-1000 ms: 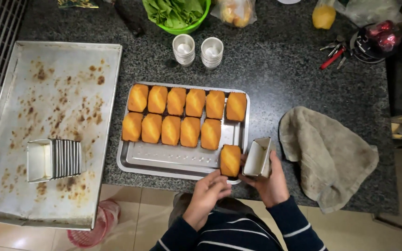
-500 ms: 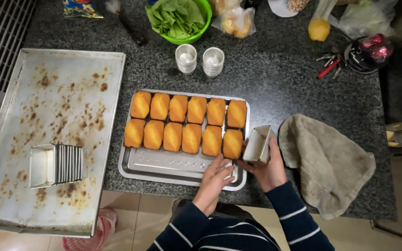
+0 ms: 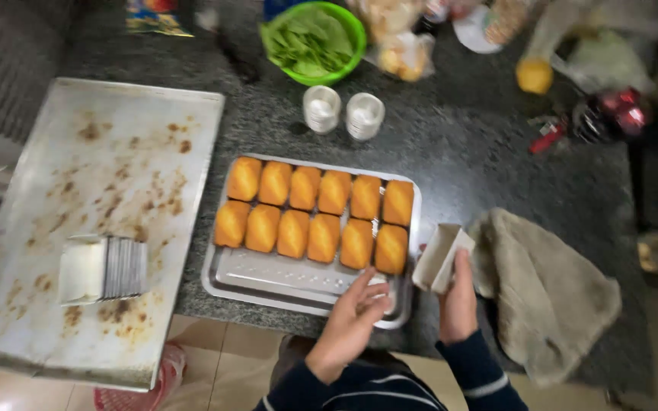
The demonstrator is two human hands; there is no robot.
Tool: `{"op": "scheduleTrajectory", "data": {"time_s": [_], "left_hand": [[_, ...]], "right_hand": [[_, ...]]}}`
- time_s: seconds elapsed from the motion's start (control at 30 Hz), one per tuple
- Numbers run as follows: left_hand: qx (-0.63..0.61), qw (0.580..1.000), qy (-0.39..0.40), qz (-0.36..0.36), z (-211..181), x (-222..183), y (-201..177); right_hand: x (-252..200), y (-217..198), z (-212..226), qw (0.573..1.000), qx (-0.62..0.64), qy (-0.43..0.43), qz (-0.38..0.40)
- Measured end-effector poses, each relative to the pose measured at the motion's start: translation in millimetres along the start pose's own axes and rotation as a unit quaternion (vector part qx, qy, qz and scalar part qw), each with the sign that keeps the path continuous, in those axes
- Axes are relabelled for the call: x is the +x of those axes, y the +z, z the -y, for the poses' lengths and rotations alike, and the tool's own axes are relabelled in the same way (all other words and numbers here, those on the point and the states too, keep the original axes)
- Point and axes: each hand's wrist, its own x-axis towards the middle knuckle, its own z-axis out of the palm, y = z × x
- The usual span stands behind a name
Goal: Removing small baked cakes from their molds and arranging them on a tray.
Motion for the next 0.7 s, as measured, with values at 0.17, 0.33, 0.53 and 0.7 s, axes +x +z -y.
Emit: {"op": "scheduleTrajectory", "data": {"time_s": [0.17, 0.33, 0.53, 0.7], "left_hand": [[0.072, 0.980, 0.186, -0.006, -106.4, -43.5, -10.2], [0.171, 0.936, 0.274, -0.138, -135.6, -67.2, -84.3], [0.410, 0.775, 0.316, -0.363, -195.8, -141.4, -210.7], [0.521, 0.666, 0.104, -0.524, -197.1, -148.2, -295.2]], "right_hand": [[-49.7, 86.9, 29.7, 0.948, -0.227, -0.089, 0.205], [12.2, 92.0, -84.7, 0.860, -0.425, 0.005, 0.282], [-77.9, 226.0, -3.7, 0.804, -0.302, 0.021, 0.512], [-61.9, 243.5, -1.0, 0.842, -0.355, 0.025, 0.405]]}}
